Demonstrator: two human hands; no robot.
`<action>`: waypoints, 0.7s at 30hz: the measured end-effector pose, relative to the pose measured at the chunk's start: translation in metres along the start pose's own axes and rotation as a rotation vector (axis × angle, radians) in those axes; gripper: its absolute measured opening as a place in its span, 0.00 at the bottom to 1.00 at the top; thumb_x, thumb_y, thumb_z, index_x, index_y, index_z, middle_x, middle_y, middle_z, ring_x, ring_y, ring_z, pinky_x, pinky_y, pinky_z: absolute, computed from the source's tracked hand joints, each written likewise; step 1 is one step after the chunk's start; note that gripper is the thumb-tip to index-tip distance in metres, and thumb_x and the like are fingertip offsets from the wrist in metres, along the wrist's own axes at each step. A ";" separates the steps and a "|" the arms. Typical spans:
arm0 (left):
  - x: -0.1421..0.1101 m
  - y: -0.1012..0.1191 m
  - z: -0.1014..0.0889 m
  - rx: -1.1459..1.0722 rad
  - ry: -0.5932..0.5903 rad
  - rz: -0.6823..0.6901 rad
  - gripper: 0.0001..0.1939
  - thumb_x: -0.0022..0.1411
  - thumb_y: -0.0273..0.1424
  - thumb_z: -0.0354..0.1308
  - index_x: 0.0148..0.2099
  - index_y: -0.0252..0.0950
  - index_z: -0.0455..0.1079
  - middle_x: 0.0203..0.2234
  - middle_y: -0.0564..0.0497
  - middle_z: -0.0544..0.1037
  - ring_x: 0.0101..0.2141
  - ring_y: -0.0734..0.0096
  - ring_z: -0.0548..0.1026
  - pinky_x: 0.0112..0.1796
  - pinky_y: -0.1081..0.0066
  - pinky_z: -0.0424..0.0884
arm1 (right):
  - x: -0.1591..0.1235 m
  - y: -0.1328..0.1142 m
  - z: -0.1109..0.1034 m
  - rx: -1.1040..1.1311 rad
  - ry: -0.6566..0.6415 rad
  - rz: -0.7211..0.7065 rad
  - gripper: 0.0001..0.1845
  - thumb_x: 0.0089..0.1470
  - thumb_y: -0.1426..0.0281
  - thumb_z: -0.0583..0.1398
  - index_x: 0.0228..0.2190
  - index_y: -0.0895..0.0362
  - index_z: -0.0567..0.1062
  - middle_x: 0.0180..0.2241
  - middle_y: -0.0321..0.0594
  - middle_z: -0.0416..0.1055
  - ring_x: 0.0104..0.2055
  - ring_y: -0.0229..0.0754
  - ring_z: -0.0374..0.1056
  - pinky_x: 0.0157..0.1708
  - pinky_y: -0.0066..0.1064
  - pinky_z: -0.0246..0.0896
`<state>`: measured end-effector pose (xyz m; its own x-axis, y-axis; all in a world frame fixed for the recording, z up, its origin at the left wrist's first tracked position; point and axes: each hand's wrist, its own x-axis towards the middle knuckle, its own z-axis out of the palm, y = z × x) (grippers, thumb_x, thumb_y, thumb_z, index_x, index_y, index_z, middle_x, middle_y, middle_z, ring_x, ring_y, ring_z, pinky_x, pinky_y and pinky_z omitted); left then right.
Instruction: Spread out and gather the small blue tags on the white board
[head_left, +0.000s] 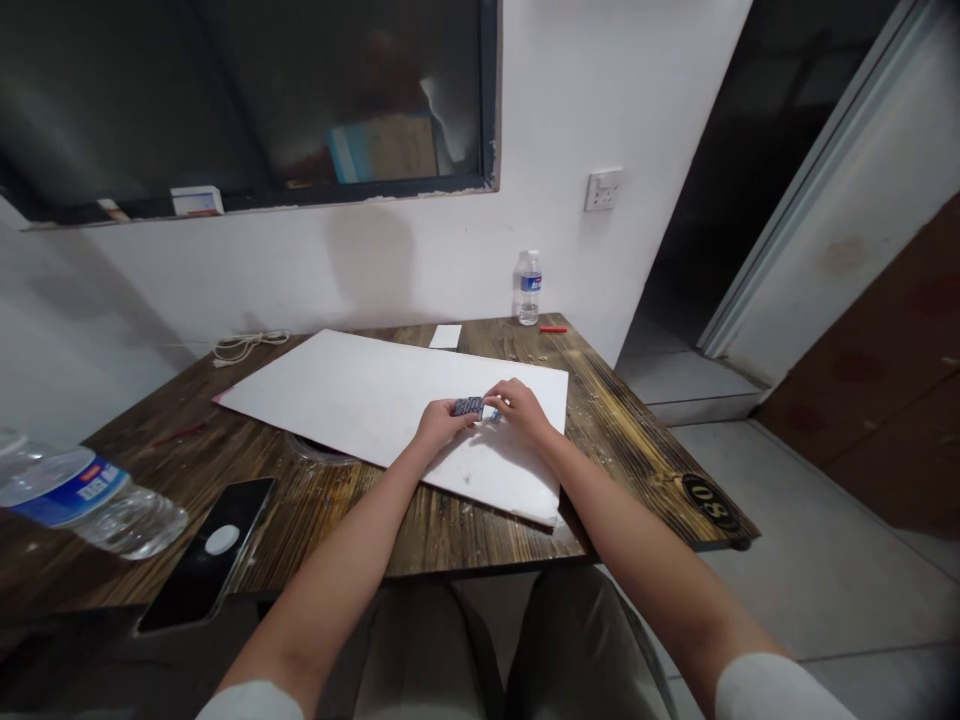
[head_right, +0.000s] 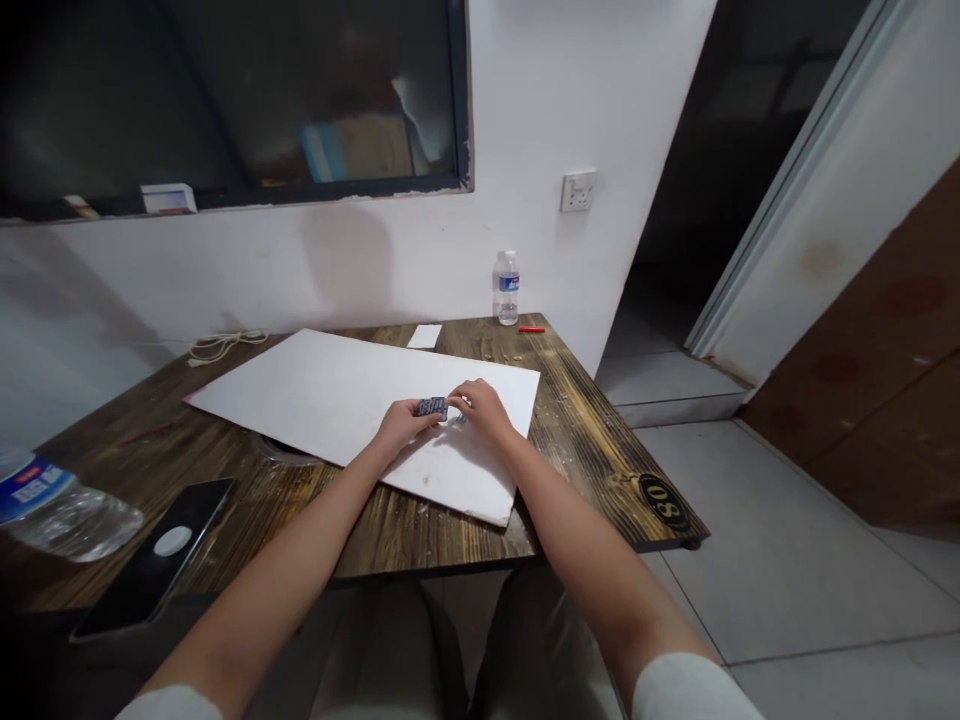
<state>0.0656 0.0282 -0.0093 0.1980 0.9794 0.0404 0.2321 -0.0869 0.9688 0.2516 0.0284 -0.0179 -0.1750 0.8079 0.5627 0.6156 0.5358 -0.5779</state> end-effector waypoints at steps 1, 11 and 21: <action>0.000 -0.001 0.000 0.005 -0.004 -0.001 0.13 0.42 0.34 0.70 0.28 0.30 0.76 0.18 0.51 0.75 0.20 0.75 0.68 0.22 0.75 0.61 | -0.001 0.001 0.000 0.003 0.013 -0.001 0.07 0.57 0.68 0.63 0.27 0.54 0.78 0.30 0.40 0.75 0.36 0.44 0.64 0.39 0.34 0.55; 0.002 -0.004 -0.001 0.017 -0.009 0.003 0.13 0.43 0.35 0.70 0.29 0.30 0.77 0.19 0.50 0.76 0.20 0.75 0.69 0.23 0.74 0.61 | 0.001 0.000 -0.004 0.172 0.033 0.129 0.03 0.52 0.68 0.65 0.27 0.54 0.78 0.31 0.37 0.76 0.32 0.39 0.65 0.35 0.30 0.57; 0.002 -0.003 0.000 0.021 0.015 -0.013 0.13 0.43 0.34 0.70 0.29 0.31 0.77 0.20 0.50 0.77 0.19 0.76 0.68 0.22 0.75 0.61 | 0.001 0.003 -0.009 0.085 0.049 0.263 0.06 0.53 0.69 0.63 0.27 0.54 0.79 0.30 0.37 0.76 0.32 0.39 0.67 0.34 0.29 0.57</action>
<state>0.0652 0.0308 -0.0123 0.1802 0.9831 0.0317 0.2542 -0.0777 0.9640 0.2598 0.0284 -0.0139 0.0207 0.9103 0.4135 0.5676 0.3298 -0.7544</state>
